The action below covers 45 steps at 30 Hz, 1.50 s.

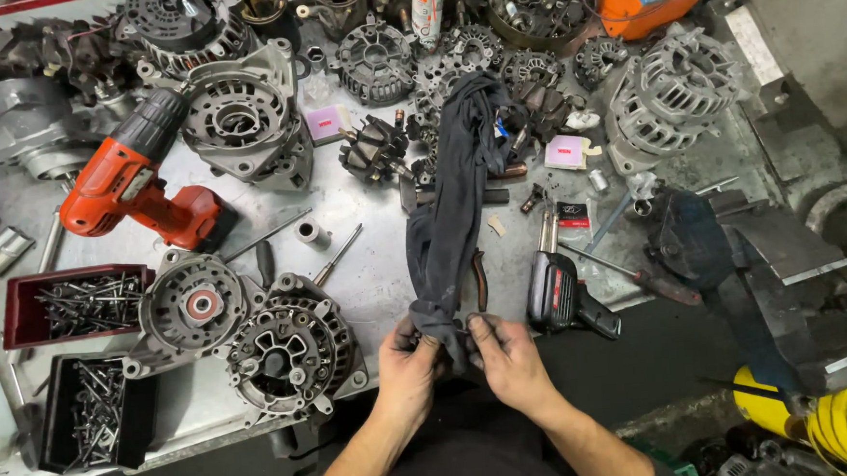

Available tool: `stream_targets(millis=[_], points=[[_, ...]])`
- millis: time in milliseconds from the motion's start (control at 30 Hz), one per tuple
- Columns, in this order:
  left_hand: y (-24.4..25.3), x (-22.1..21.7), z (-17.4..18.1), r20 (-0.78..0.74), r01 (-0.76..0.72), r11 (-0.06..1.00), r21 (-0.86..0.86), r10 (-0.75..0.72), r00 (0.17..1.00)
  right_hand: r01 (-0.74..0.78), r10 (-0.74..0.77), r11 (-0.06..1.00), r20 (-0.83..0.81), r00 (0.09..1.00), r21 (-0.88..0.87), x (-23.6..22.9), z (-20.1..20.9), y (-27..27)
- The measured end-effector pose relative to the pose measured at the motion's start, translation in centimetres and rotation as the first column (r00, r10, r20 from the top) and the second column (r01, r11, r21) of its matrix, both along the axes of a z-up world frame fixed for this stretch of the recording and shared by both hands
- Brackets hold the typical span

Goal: The person selects screws from a container and wipes a mechanical component with a cloth. They then insert the screws into the component and tighten them using a T-handle wrench.

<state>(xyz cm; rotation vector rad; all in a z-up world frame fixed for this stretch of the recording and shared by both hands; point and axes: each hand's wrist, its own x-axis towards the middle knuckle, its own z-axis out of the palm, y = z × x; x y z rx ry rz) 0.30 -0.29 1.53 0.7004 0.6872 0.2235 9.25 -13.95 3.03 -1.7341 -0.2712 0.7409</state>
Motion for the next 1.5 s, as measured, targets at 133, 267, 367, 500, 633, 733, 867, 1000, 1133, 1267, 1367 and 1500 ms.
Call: stream_targets(millis=[133, 267, 367, 500, 633, 733, 867, 1000, 1133, 1267, 1367, 1500], points=[[-0.2, -0.1, -0.5, -0.004, -0.012, 0.999, 0.034, 0.012, 1.0, -0.004, 0.006, 0.999, -0.056, 0.998, 0.036, -0.1, 1.8, 0.3], [-0.1, 0.1, -0.1, -0.067, -0.056, 0.998, 0.006, 0.056, 0.996, -0.078, 0.065, 0.997, 0.564, 0.823, 0.0, -0.3, 4.2, 0.9], [-0.4, 0.1, -0.1, -0.107, -0.062, 0.998, 0.021, 0.064, 0.992, -0.074, 0.062, 0.997, 0.67, 0.739, -0.011, -0.3, 4.0, 0.9], [-0.9, 0.1, -1.6, -0.033, -0.057, 0.982, 0.18, 0.064, 0.997, -0.053, 0.075, 0.997, 0.578, 0.813, -0.055, -0.2, 3.9, 0.9], [-0.7, 0.0, -0.6, 0.055, -0.046, 0.935, 0.353, 0.028, 0.998, -0.068, 0.099, 0.995, 0.542, 0.834, -0.076, -0.7, 2.6, 0.6], [-0.3, 0.0, -0.3, 0.072, -0.017, 0.889, 0.458, -0.018, 0.997, -0.055, 0.07, 0.997, 0.391, 0.918, -0.048, -0.8, 2.3, 0.7], [0.3, -0.6, -0.5, 0.115, 0.018, 0.86, 0.51, -0.089, 0.989, 0.059, -0.042, 0.994, -0.176, 0.983, 0.088, -0.5, 0.5, 0.6], [0.1, -0.4, -0.8, 0.032, -0.035, 0.96, 0.277, 0.027, 0.999, 0.116, -0.047, 0.98, -0.375, 0.926, 0.163, -0.4, -0.8, 0.2], [1.8, -0.8, -2.7, -0.057, -0.206, 0.977, -0.053, 0.203, 0.978, 0.001, 0.054, 0.965, -0.201, 0.978, 0.263, -0.1, -0.1, -0.2], [3.1, -0.7, 1.4, -0.06, -0.212, 0.956, -0.204, 0.204, 0.977, 0.024, 0.064, 0.927, -0.221, 0.973, 0.374, 0.3, 0.1, -0.5], [3.0, -0.3, 4.1, -0.133, -0.174, 0.947, -0.27, 0.142, 0.981, 0.03, 0.069, 0.913, -0.226, 0.972, 0.407, 0.4, 0.2, -0.3], [2.3, -0.8, 3.1, -0.073, -0.055, 0.952, -0.3, 0.035, 0.997, 0.011, 0.044, 0.924, -0.135, 0.99, 0.381, 0.1, -0.1, -0.3]])
